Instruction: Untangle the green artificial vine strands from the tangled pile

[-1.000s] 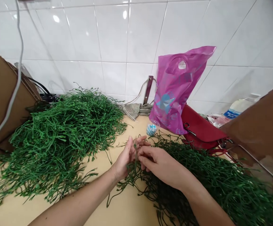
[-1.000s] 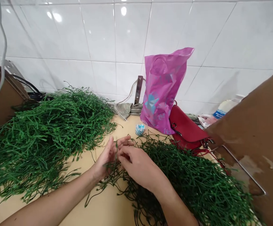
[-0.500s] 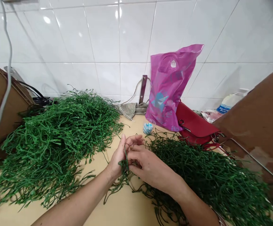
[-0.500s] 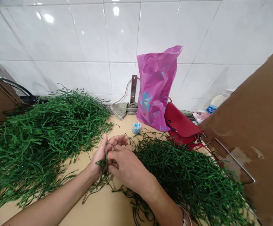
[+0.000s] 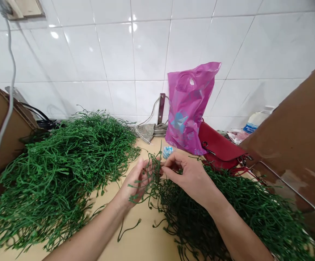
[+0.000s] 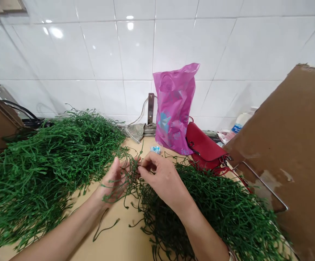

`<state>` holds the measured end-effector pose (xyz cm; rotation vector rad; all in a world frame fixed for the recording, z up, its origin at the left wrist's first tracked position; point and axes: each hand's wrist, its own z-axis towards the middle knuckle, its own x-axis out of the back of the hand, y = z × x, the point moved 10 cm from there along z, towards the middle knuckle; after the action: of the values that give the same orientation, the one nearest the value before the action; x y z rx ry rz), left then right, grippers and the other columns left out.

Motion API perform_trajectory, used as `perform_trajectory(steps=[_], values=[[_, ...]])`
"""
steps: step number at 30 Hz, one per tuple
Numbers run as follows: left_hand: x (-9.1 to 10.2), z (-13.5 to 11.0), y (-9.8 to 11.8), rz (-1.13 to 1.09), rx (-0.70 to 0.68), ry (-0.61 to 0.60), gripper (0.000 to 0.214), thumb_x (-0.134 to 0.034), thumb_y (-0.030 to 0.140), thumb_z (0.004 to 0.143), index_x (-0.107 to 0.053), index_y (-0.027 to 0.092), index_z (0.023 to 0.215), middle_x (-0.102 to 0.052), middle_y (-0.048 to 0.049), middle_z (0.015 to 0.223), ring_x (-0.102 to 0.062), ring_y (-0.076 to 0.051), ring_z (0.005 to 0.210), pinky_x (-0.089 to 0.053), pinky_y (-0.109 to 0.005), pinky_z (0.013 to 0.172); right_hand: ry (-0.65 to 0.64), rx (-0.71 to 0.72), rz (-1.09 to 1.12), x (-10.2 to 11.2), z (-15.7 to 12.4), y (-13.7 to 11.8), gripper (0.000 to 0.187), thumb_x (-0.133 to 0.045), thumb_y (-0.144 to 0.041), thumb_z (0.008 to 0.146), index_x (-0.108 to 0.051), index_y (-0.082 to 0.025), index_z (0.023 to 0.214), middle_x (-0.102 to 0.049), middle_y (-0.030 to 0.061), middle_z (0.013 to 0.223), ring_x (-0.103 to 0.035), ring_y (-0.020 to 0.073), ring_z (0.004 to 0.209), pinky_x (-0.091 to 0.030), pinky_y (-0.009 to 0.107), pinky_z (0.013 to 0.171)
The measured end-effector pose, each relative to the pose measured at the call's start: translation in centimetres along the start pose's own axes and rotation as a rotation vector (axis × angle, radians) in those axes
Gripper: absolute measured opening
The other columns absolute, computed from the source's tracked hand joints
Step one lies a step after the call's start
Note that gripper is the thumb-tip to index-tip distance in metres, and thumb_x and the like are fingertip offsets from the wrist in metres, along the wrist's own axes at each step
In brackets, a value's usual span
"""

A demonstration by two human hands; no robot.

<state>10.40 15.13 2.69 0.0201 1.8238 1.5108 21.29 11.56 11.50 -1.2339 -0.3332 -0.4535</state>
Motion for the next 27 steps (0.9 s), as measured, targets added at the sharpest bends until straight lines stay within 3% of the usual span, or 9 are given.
perform_trajectory(steps=[4,10,14,17,20,22,27], values=[[-1.9,-0.2,3.7,0.378,-0.126,-0.096,0.035,-0.071,0.047,0.085,-0.076,0.017,0.102,-0.075,-0.0054,0.096,-0.065,-0.019,0.091,-0.046,-0.029,0.089,-0.021,0.008,0.034,0.8,-0.4,-1.4,0.013,-0.060,-0.023,0.085,-0.056,-0.021,0.073,-0.059,-0.0032,0.069,-0.054,0.0126,0.067,-0.043,0.023,0.063],[-6.4,-0.3,10.1,0.670,-0.332,-0.139,0.035,-0.058,0.047,0.093,-0.067,0.016,0.080,-0.064,-0.0018,0.080,-0.056,-0.016,0.079,-0.044,-0.027,0.078,0.081,0.033,-0.133,5.6,-2.4,-4.2,0.010,-0.058,-0.033,0.093,-0.063,-0.025,0.090,-0.067,-0.0018,0.085,-0.060,0.0145,0.078,-0.046,0.025,0.071],[-10.6,-0.7,11.4,0.997,-0.401,-0.294,0.028,-0.058,0.040,0.093,-0.062,0.018,0.076,-0.057,0.0020,0.074,-0.049,-0.013,0.071,-0.038,-0.024,0.068,0.281,0.055,-0.192,9.3,-3.8,-6.3,0.019,-0.062,-0.041,0.092,-0.063,-0.028,0.106,-0.066,-0.0008,0.085,-0.061,0.0157,0.076,-0.049,0.025,0.067],[-12.3,-0.7,11.0,1.228,-0.463,-0.348,0.021,-0.065,0.032,0.086,-0.060,0.018,0.071,-0.056,0.0038,0.069,-0.046,-0.012,0.067,-0.034,-0.023,0.063,0.299,0.085,-0.258,9.4,-3.6,-7.6,0.020,-0.066,-0.034,0.088,-0.064,-0.028,0.107,-0.066,-0.0002,0.090,-0.061,0.0156,0.077,-0.050,0.026,0.070],[-12.7,-0.5,10.8,1.295,-0.516,-0.346,0.011,-0.065,0.019,0.079,-0.059,0.018,0.070,-0.058,0.0042,0.071,-0.048,-0.012,0.067,-0.034,-0.023,0.063,0.193,0.047,-0.277,8.0,-2.7,-7.4,0.005,-0.061,-0.027,0.089,-0.066,-0.025,0.090,-0.066,-0.0015,0.081,-0.059,0.0146,0.071,-0.049,0.026,0.068],[-12.4,-0.5,11.1,1.288,-0.522,-0.314,0.006,-0.063,0.015,0.077,-0.060,0.019,0.075,-0.060,0.0042,0.075,-0.050,-0.012,0.071,-0.036,-0.023,0.066,0.153,0.018,-0.222,7.5,-2.2,-6.8,0.010,-0.058,-0.027,0.091,-0.064,-0.024,0.083,-0.064,-0.0027,0.073,-0.058,0.0139,0.067,-0.048,0.025,0.064],[-10.9,-0.2,11.9,1.146,-0.376,-0.246,0.022,-0.060,0.013,0.079,-0.062,0.023,0.098,-0.066,0.0031,0.085,-0.058,-0.015,0.079,-0.042,-0.025,0.071,0.257,0.008,0.067,8.7,-1.4,-4.7,0.015,-0.059,-0.036,0.091,-0.061,-0.023,0.085,-0.066,-0.0010,0.074,-0.062,0.0146,0.070,-0.050,0.025,0.064]])
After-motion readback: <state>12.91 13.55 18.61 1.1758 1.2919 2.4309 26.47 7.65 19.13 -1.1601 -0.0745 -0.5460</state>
